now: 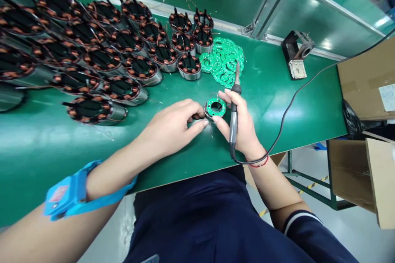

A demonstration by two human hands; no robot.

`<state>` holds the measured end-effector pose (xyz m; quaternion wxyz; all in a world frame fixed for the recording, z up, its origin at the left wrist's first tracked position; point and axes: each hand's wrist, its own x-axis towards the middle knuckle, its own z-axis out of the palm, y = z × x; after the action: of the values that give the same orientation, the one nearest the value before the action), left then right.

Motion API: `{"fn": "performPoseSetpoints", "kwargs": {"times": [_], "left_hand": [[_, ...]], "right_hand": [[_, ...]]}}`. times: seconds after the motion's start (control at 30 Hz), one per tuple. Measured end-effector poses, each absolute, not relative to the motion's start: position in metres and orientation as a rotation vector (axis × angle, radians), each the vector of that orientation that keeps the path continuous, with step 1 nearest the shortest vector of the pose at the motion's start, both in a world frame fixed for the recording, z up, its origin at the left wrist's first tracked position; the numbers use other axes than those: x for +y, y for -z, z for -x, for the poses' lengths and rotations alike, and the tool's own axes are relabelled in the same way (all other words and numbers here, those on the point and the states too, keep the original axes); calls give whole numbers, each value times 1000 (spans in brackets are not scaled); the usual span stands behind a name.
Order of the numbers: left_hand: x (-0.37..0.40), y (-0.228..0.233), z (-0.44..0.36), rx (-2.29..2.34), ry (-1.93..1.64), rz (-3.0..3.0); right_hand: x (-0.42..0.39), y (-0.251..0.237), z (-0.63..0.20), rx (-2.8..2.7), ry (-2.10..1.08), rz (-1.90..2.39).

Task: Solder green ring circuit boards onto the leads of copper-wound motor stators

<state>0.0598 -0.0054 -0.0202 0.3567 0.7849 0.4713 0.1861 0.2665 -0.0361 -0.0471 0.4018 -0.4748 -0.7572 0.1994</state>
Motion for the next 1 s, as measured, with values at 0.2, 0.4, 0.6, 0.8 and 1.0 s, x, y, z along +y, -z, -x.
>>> {"fn": "performPoseSetpoints", "kwargs": {"times": [0.2, 0.4, 0.6, 0.8, 1.0], "left_hand": [[-3, 10, -56, 1326, -711, -1931], [-3, 10, -61, 1295, -684, -1591], [-3, 10, -61, 1326, -708, -1600], [-3, 8, -60, 1379, -777, -1757], [-5, 12, -62, 1422, -798, -1891]], "right_hand": [[-39, 46, -262, -1923, -513, 1199], [-41, 35, -254, -2116, -412, 1112], [-44, 31, -250, -2090, -226, 1075], [-48, 31, -251, -1938, -201, 1085], [-52, 31, -253, -1623, -223, 969]]}}
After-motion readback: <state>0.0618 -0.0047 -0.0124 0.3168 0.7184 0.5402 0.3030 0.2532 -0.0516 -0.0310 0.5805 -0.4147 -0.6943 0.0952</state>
